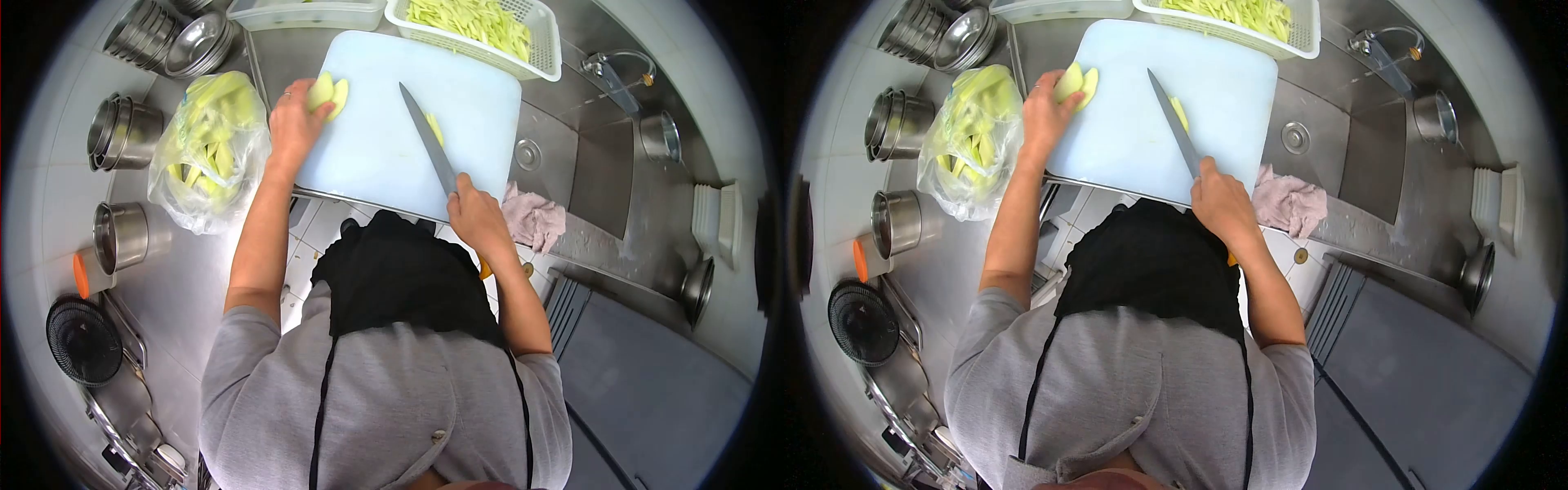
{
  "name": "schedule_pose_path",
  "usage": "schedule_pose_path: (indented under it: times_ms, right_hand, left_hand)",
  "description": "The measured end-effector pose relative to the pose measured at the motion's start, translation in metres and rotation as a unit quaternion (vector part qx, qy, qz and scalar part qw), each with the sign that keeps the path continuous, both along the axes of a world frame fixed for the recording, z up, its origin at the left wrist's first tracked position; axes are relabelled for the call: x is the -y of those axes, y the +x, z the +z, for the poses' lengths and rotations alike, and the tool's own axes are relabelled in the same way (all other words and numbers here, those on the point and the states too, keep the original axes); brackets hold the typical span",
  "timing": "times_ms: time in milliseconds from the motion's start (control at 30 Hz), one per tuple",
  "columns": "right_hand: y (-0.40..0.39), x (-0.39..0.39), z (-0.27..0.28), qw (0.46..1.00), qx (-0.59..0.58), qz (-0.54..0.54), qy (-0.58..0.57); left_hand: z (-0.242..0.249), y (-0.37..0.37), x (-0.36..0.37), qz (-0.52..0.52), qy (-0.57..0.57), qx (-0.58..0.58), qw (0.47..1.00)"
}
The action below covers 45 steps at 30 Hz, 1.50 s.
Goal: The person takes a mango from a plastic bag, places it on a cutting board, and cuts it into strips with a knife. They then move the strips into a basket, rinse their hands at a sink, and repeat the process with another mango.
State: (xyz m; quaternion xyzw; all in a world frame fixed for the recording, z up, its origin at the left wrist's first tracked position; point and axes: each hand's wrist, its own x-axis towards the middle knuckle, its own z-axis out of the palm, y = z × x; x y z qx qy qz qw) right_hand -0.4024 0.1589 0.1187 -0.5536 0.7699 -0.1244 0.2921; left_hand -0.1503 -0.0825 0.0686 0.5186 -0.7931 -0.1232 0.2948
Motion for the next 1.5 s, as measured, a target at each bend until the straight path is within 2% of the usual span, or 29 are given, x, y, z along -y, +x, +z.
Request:
schedule_pose_path:
  times_ms: [100, 200, 300, 367, 400, 500, 633, 733, 933, 1133, 1300, 1500]
  right_hand:
    - [-0.001, 0.0, 0.0, 1.0, 0.002, 0.0, -0.001]
    - [-0.004, 0.001, 0.0, 1.0, 0.006, 0.0, 0.001]
    - [-0.012, 0.002, 0.001, 1.0, 0.011, 0.009, -0.014]
    - [-0.015, 0.003, 0.002, 1.0, 0.007, 0.018, -0.002]
    - [-0.016, 0.003, 0.002, 1.0, 0.005, 0.023, 0.002]
    - [-0.012, -0.002, 0.0, 0.999, -0.03, 0.025, 0.002]
    - [-0.007, -0.005, -0.001, 0.998, -0.051, 0.039, -0.022]
    - [-0.006, -0.008, -0.001, 0.995, -0.077, 0.054, -0.039]
    - [0.0, -0.02, 0.014, 0.985, -0.136, 0.095, -0.037]
    - [0.002, -0.022, 0.019, 0.982, -0.155, 0.104, -0.024]
    - [-0.001, 0.002, -0.003, 0.985, -0.129, 0.106, -0.031]
    - [0.006, -0.004, 0.033, 0.987, -0.118, 0.098, 0.043]
  left_hand:
    - [-0.001, 0.001, 0.003, 0.057, -0.009, -0.035, 0.998]
    - [0.005, -0.001, 0.001, 0.033, 0.028, -0.151, 0.988]
    - [0.01, -0.029, -0.03, -0.136, -0.121, -0.097, 0.978]
    - [-0.008, -0.05, -0.052, -0.268, -0.132, -0.055, 0.953]
    - [-0.018, -0.058, -0.063, -0.278, -0.128, -0.005, 0.952]
    - [-0.013, -0.064, -0.091, -0.199, -0.123, 0.002, 0.972]
    - [-0.026, -0.059, -0.097, -0.193, -0.025, -0.103, 0.975]
    - [-0.018, -0.067, -0.096, -0.162, -0.074, 0.017, 0.984]
    - [0.001, -0.08, -0.095, -0.164, -0.001, 0.099, 0.982]
    - [-0.002, -0.084, -0.092, -0.154, 0.009, 0.11, 0.982]
    - [-0.009, -0.083, -0.089, -0.149, -0.008, 0.075, 0.986]
    - [-0.006, -0.082, -0.09, -0.145, 0.002, 0.063, 0.987]
